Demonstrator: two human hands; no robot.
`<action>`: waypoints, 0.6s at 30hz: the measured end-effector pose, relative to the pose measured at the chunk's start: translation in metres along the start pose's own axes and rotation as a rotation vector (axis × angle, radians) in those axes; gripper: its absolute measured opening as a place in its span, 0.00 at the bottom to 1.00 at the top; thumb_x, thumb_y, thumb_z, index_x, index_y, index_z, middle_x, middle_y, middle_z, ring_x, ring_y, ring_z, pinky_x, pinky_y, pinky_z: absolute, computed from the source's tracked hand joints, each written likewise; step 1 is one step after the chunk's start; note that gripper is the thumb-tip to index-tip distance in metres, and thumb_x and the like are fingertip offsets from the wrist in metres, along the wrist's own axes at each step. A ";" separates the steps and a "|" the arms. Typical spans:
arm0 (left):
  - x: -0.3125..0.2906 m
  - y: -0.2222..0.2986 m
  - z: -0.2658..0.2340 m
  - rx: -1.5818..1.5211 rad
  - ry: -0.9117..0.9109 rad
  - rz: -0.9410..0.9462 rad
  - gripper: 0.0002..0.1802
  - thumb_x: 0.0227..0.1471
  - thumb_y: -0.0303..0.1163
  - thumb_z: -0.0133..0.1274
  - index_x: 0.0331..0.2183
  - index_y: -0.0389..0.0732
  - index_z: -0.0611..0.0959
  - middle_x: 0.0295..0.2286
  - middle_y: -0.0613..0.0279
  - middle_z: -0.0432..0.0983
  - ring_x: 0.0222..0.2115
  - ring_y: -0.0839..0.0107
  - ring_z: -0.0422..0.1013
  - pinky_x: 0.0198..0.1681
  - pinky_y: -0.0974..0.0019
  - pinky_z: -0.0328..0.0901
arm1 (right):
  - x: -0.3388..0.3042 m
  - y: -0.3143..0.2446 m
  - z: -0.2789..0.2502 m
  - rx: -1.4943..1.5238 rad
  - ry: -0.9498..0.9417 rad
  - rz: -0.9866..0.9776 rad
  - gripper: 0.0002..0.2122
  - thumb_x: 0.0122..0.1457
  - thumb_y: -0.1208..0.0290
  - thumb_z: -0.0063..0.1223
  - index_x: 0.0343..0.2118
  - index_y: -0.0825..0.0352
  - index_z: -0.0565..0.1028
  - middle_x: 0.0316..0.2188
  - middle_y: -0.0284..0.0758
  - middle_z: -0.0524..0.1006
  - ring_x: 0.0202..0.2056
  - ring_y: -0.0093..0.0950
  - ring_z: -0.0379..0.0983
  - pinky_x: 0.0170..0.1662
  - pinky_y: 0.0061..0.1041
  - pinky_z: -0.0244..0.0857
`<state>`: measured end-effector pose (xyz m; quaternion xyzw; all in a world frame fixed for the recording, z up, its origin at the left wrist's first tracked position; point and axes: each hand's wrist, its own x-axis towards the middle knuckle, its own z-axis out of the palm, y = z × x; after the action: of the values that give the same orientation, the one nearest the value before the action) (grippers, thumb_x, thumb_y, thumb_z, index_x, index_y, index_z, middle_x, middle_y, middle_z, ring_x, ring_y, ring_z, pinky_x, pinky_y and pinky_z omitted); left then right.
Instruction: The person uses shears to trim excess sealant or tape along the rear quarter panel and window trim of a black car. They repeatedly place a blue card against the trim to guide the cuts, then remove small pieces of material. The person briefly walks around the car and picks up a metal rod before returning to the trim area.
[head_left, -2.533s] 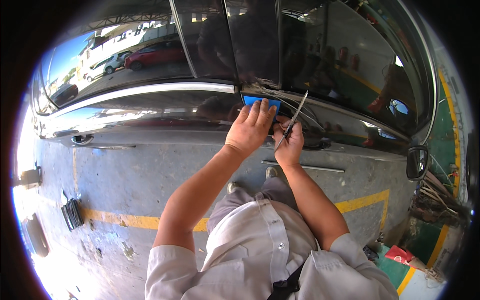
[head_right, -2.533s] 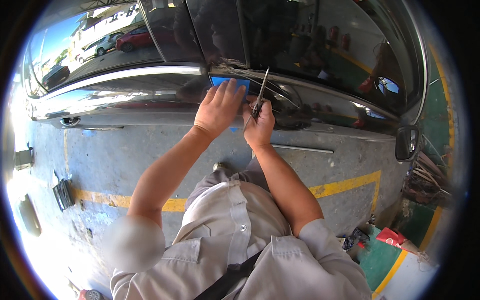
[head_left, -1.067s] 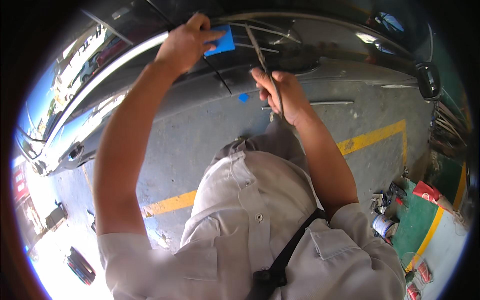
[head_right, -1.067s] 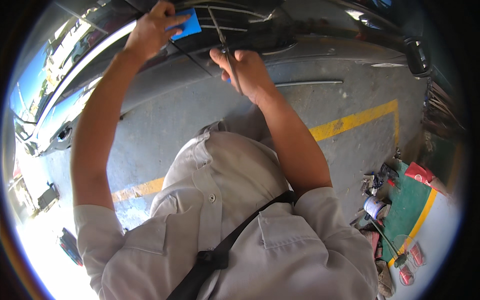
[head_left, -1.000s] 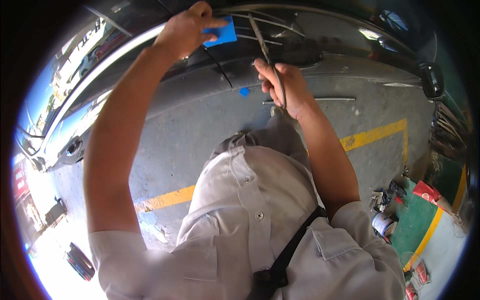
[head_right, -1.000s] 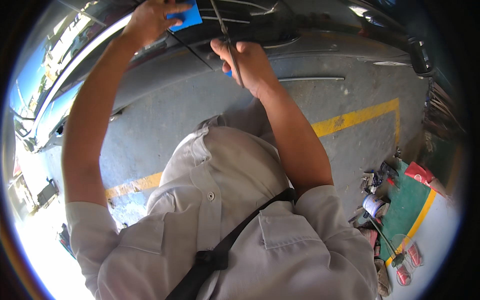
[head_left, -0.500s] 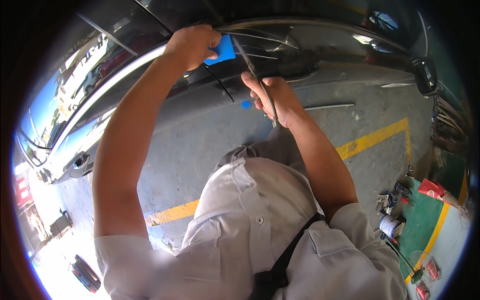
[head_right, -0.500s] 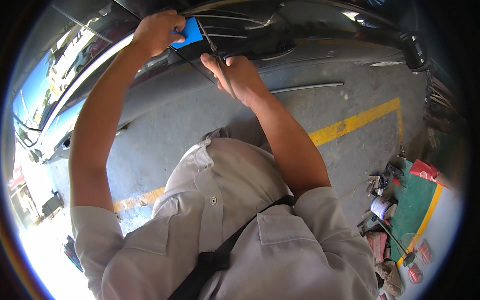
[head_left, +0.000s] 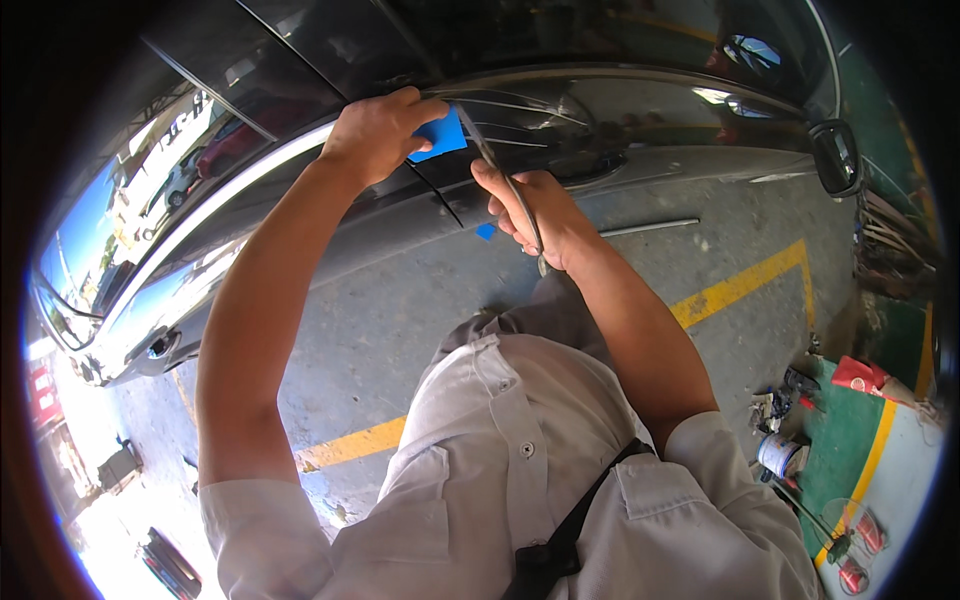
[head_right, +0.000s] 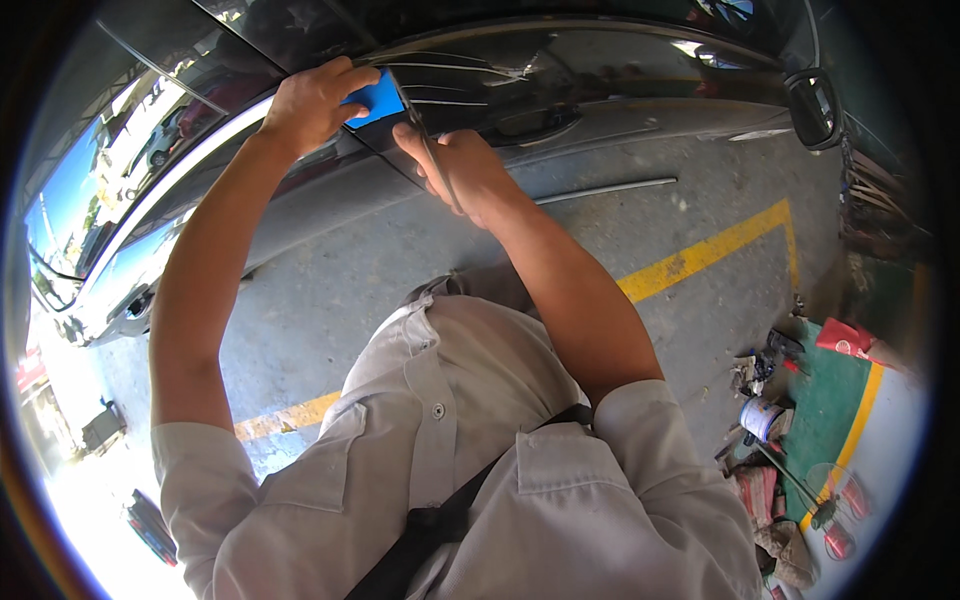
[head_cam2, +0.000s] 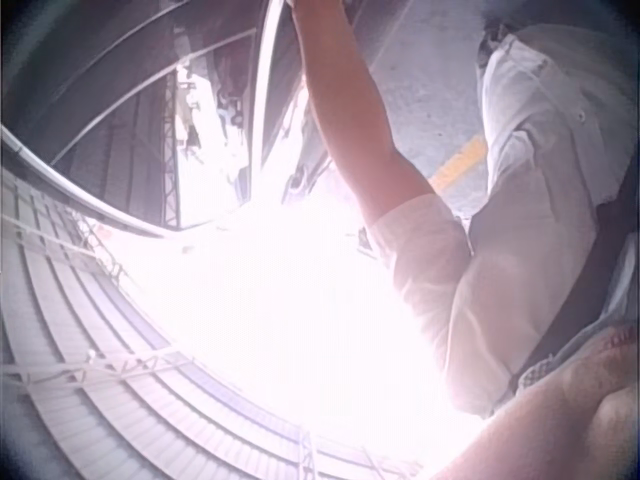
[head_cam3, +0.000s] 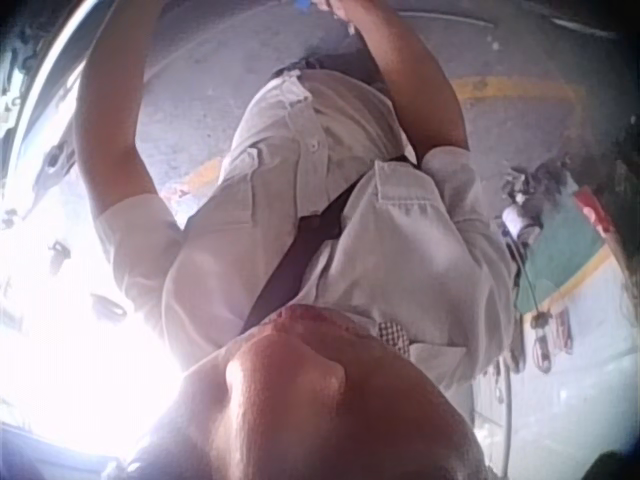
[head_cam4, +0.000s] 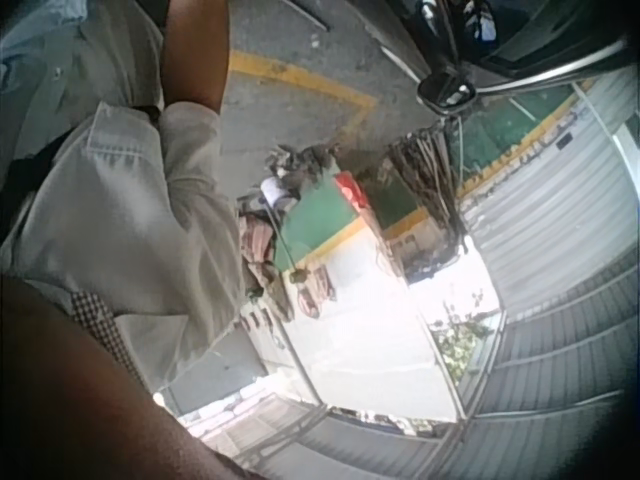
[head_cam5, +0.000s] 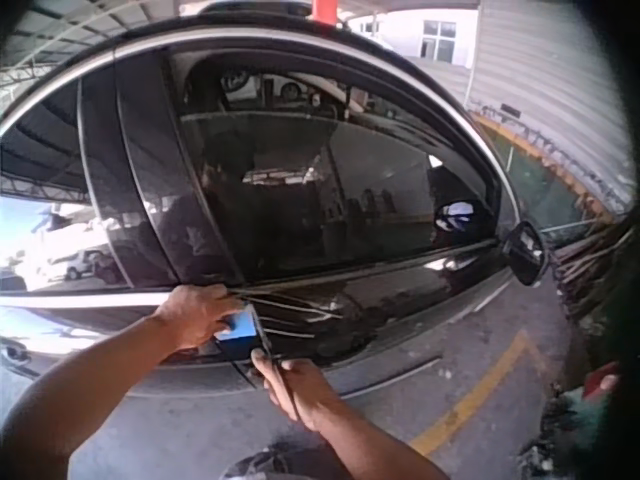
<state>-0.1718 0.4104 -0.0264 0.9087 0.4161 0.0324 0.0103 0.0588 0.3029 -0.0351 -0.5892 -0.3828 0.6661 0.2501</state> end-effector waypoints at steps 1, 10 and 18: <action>-0.002 -0.002 0.002 0.003 0.015 0.014 0.26 0.52 0.38 0.65 0.54 0.57 0.79 0.38 0.67 0.75 0.39 0.62 0.78 0.41 0.57 0.74 | 0.000 0.000 0.002 0.023 0.013 0.009 0.33 0.55 0.30 0.59 0.25 0.64 0.70 0.14 0.26 0.62 0.12 0.15 0.53 0.17 0.20 0.44; -0.005 -0.009 0.007 0.020 0.104 0.120 0.28 0.50 0.39 0.65 0.55 0.58 0.82 0.34 0.66 0.73 0.33 0.63 0.76 0.36 0.58 0.73 | 0.000 -0.012 0.000 0.005 -0.011 0.077 0.32 0.56 0.31 0.59 0.24 0.63 0.69 0.15 0.25 0.62 0.13 0.15 0.53 0.17 0.20 0.44; -0.005 -0.004 0.011 0.054 0.091 0.080 0.28 0.50 0.39 0.65 0.55 0.57 0.82 0.34 0.66 0.73 0.33 0.63 0.77 0.36 0.58 0.74 | -0.002 -0.018 0.008 -0.057 0.009 0.121 0.31 0.57 0.33 0.58 0.24 0.63 0.68 0.14 0.25 0.60 0.13 0.16 0.51 0.17 0.21 0.41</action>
<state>-0.1770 0.4094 -0.0378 0.9221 0.3803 0.0626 -0.0342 0.0494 0.3099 -0.0192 -0.6213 -0.3642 0.6660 0.1942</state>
